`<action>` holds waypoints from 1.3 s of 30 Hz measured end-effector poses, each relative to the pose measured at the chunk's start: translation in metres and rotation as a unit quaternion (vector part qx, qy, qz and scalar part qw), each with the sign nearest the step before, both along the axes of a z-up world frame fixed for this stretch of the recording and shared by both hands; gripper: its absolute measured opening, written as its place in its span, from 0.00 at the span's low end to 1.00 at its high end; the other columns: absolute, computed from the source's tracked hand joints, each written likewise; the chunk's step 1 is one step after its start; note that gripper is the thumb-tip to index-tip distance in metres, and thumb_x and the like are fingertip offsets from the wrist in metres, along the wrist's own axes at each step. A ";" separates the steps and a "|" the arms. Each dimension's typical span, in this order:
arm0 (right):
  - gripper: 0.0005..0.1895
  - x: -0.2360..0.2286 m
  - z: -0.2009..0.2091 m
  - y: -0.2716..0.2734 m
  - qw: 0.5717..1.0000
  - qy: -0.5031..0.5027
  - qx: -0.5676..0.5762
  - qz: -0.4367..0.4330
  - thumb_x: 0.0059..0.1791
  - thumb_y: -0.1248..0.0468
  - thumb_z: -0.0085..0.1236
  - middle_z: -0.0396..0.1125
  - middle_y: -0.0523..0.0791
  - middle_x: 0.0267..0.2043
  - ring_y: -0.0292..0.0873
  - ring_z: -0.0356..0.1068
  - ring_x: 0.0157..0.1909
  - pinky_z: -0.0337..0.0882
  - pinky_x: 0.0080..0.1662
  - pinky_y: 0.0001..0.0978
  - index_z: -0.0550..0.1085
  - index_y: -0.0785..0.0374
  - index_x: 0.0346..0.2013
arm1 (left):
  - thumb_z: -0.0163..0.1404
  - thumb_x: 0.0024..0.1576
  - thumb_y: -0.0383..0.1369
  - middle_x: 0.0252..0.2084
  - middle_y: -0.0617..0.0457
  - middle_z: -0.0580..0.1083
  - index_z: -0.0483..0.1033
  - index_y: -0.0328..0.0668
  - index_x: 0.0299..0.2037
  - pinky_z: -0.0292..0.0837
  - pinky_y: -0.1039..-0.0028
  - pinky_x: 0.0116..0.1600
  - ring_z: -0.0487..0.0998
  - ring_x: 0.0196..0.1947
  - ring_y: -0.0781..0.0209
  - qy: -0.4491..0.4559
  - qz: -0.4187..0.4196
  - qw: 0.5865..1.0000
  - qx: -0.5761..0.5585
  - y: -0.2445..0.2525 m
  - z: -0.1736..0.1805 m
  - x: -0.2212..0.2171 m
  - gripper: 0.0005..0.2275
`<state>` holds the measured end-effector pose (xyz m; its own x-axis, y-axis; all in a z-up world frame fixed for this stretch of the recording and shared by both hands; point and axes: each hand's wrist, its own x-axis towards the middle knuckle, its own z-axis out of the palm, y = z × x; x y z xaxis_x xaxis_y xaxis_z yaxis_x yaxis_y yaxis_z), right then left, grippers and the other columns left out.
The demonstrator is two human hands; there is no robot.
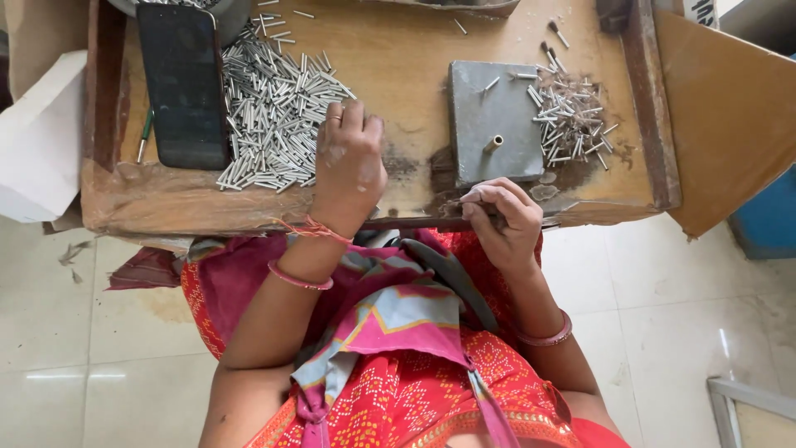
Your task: The person sits at a workbench and assembles small metal cylindrical parts one at a time, picking a piece from a pile, working it between the fingers, and pressing it into a hole in a gray stone block on the bench. Finished pieces accumulate in a pile beside the block.
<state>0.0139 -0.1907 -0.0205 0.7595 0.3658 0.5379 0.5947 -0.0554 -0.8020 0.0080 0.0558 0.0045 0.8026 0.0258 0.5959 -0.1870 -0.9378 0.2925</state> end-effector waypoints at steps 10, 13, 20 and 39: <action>0.04 -0.016 -0.001 0.010 0.995 -0.018 -0.053 -0.080 0.51 0.78 0.58 0.69 0.46 0.39 0.34 0.68 0.36 0.70 0.39 0.25 0.74 0.71 0.39 | 0.50 0.49 0.17 0.42 0.42 0.69 0.73 0.33 0.43 0.69 0.57 0.54 0.72 0.48 0.41 -0.022 -0.182 0.967 -0.174 -0.059 0.016 -0.041 0.12; 0.03 -0.016 -0.011 0.010 0.934 0.271 0.227 0.053 0.55 0.74 0.55 0.69 0.43 0.40 0.34 0.71 0.38 0.75 0.41 0.29 0.73 0.70 0.43 | 0.51 0.52 0.16 0.41 0.45 0.70 0.74 0.35 0.43 0.73 0.63 0.49 0.75 0.43 0.46 -0.043 -0.222 0.931 -0.288 -0.073 0.013 -0.049 0.11; 0.05 -0.025 -0.015 0.011 0.786 0.448 0.382 0.187 0.59 0.68 0.53 0.70 0.44 0.33 0.35 0.69 0.32 0.72 0.37 0.27 0.73 0.68 0.45 | 0.54 0.55 0.16 0.43 0.48 0.72 0.76 0.37 0.47 0.75 0.66 0.46 0.77 0.41 0.51 -0.086 -0.222 0.907 -0.347 -0.075 0.009 -0.060 0.12; 0.07 -0.021 0.015 -0.018 0.904 0.281 0.269 0.174 0.53 0.82 0.53 0.67 0.53 0.45 0.43 0.73 0.41 0.78 0.43 0.36 0.75 0.76 0.43 | 0.59 0.51 0.16 0.43 0.50 0.73 0.79 0.39 0.43 0.74 0.70 0.47 0.76 0.42 0.53 -0.122 -0.279 0.886 -0.350 -0.072 0.001 -0.057 0.13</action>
